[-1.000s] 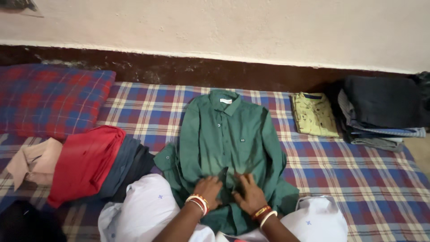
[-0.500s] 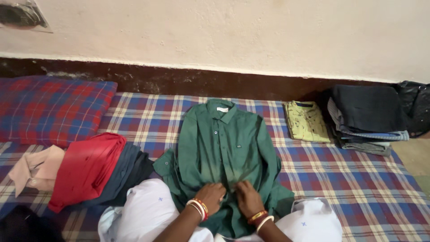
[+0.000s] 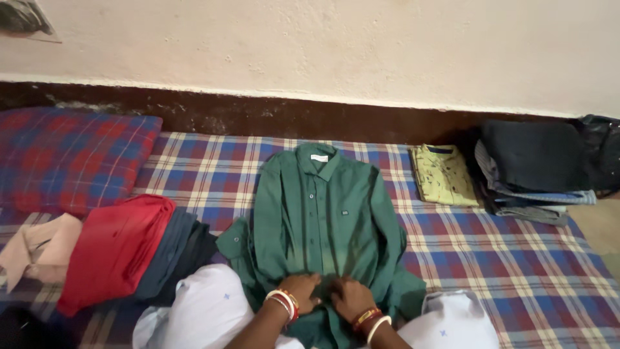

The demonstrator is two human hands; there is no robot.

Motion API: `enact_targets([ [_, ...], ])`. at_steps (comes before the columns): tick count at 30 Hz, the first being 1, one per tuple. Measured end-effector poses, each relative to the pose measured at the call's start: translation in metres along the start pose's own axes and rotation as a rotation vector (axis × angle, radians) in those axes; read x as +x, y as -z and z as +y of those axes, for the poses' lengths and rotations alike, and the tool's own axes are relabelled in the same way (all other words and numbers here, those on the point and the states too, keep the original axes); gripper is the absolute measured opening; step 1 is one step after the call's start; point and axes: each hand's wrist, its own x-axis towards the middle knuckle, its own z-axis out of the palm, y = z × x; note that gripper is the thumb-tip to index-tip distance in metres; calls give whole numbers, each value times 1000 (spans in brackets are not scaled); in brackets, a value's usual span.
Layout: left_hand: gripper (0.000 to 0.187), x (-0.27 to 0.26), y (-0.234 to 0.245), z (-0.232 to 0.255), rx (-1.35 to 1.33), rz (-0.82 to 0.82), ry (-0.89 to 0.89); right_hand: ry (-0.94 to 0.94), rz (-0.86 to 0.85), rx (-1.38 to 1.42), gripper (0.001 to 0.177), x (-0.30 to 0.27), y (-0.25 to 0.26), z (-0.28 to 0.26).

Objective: The person buttons a green shirt laid flat on a bed, handling the buttons and the fabric by hand and then smoothing the garment flat.

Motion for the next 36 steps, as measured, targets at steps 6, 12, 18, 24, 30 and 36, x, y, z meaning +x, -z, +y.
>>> enact_targets([
  [6, 68, 34, -9, -21, -5, 39, 13, -42, 215, 117, 20, 69, 15, -8],
  [12, 52, 60, -24, -56, -565, -158, 197, -116, 319, 93, 26, 205, 4, 10],
  [18, 45, 86, -59, -96, -499, -68, -114, -103, 510, -40, 37, 261, -20, 22],
  [24, 20, 92, -41, -103, -553, -71, -31, -144, 519, -24, 31, 267, -32, 28],
  [30, 17, 162, 48, -74, -463, 806, -131, -104, 529, 18, 34, 259, -17, 17],
  [36, 25, 218, 45, -89, -333, 955, 244, -119, 597, 30, 27, 269, -12, 9],
])
